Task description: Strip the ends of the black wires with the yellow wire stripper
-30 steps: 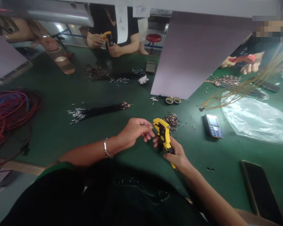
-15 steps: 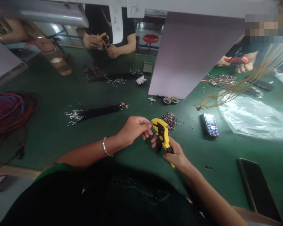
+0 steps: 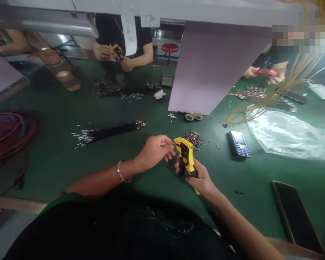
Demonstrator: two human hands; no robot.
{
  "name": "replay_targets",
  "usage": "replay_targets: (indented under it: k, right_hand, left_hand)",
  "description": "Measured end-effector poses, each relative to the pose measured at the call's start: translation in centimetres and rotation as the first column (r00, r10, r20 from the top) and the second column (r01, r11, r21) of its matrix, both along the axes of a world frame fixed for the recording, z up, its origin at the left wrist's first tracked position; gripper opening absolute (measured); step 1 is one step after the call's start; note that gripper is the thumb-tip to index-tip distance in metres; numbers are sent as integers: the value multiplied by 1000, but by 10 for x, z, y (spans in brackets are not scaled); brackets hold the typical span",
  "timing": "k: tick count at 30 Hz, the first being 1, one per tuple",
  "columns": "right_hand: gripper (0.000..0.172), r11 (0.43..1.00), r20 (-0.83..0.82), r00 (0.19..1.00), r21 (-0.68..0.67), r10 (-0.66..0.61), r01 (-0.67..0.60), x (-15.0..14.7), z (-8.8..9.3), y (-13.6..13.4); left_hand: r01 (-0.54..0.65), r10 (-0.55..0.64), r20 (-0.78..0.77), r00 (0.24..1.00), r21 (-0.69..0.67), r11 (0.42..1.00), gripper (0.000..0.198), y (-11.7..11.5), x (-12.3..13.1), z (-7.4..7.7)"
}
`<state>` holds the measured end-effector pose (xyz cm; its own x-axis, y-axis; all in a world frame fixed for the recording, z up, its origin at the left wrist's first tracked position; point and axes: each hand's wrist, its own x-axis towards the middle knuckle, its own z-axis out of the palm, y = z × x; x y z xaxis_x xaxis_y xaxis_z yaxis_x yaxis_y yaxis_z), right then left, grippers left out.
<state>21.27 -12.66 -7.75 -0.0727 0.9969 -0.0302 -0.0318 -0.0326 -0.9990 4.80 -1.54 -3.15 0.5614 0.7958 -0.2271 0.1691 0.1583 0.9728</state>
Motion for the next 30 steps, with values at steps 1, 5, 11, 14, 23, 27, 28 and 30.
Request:
replay_targets:
  k: [1, 5, 11, 14, 23, 27, 28, 30]
  right_hand:
    - [42, 1000, -6, 1000, -5, -5, 5, 0, 0, 0]
    - [39, 1000, -6, 1000, -1, -20, 20, -2, -1, -1]
    - [36, 1000, -15, 999, 6, -29, 29, -4, 0, 0]
    - [33, 999, 16, 999, 17, -43, 43, -4, -3, -1]
    - [27, 997, 111, 991, 42, -69, 64, -7, -13, -4]
    - [26, 998, 71, 996, 41, -58, 55, -6, -13, -5]
    - [29, 998, 37, 998, 36, -51, 50, -5, -13, -5]
    - [37, 998, -42, 998, 26, -48, 50, -4, -14, -5]
  left_hand:
    - [3, -3, -5, 1000, 17, 1000, 11, -1, 1, -1]
    - [5, -3, -26, 1000, 81, 997, 11, -4, 3, -2]
    - [-18, 24, -48, 999, 130, 991, 11, -5, 5, 1]
    - [-21, 27, -44, 999, 125, 992, 11, -7, 6, 2]
    - [12, -8, -23, 1000, 140, 990, 10, -10, 3, 0]
    - [-7, 12, -40, 999, 134, 991, 13, -9, 1, 2]
    - [-15, 21, -45, 999, 137, 991, 13, -8, 0, 3]
    - [-33, 40, -52, 998, 138, 990, 13, -6, 0, 4]
